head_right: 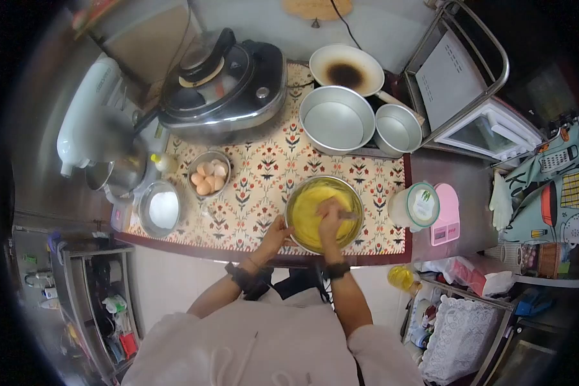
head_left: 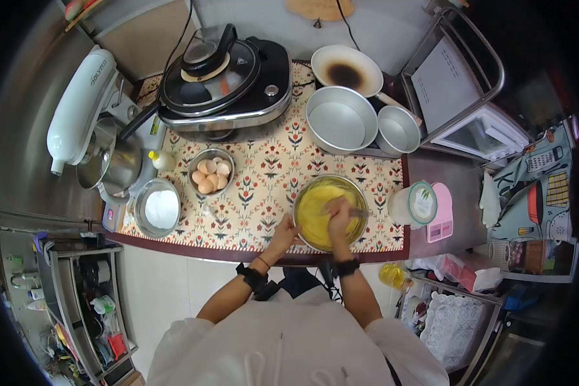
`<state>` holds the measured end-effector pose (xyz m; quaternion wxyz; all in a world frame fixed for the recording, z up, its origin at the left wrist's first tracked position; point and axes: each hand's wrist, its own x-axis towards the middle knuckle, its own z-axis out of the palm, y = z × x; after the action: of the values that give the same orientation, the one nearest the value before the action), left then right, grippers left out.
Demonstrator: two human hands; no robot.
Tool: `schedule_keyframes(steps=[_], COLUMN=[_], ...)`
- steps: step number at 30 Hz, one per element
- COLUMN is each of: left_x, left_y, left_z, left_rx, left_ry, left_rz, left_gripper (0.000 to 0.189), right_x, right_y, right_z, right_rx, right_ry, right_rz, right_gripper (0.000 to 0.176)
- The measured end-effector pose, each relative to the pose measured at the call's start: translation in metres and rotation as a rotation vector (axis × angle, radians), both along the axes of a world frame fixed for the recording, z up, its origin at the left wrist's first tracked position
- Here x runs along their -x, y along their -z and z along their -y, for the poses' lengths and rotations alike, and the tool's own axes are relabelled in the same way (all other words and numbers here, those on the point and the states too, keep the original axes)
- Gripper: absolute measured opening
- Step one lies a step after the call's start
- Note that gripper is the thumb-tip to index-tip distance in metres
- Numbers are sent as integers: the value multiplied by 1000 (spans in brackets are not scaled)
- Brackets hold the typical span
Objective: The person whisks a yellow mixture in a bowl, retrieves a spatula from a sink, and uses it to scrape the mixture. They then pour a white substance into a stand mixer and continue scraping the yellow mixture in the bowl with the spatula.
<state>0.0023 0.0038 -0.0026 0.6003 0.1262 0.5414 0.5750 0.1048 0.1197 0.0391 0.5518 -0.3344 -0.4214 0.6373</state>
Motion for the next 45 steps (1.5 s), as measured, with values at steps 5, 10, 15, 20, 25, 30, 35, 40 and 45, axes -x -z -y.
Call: schedule_keyframes(steps=[5,10,15,20,25,30,35,40,45], left_x=[14,44,60,47,10,8,31,52,36], left_y=[-20,-30,-44,-15,-21,-15,-23,-17,-23], left_z=[10,-28,-40,-4,3,13,4,-35,-15], left_rx=[109,72,94,66,12,-3,126,67,32], left_ry=[174,83,240,192,94,61,225,248,104], left_rz=[11,-374,-603,-356,-120,-41,-267,-797,-291], left_gripper=[26,27,18,14,17,21,25,22,16], right_x=[-40,-16,-17,-47,16,-42,-32,-14,-58], right_y=[-40,-22,8,-34,17,-3,-51,12,-39], right_z=[-30,-61,-4,-43,-5,-11,-46,2,-27], right_rx=[338,-18,259,255,-144,279,68,13,287], right_ry=[-354,137,-294,-151,274,-442,-56,-162,-264], right_rz=[-49,101,-227,8,143,-118,233,-1,60], right_gripper=[25,30,26,23,22,22,25,25,26])
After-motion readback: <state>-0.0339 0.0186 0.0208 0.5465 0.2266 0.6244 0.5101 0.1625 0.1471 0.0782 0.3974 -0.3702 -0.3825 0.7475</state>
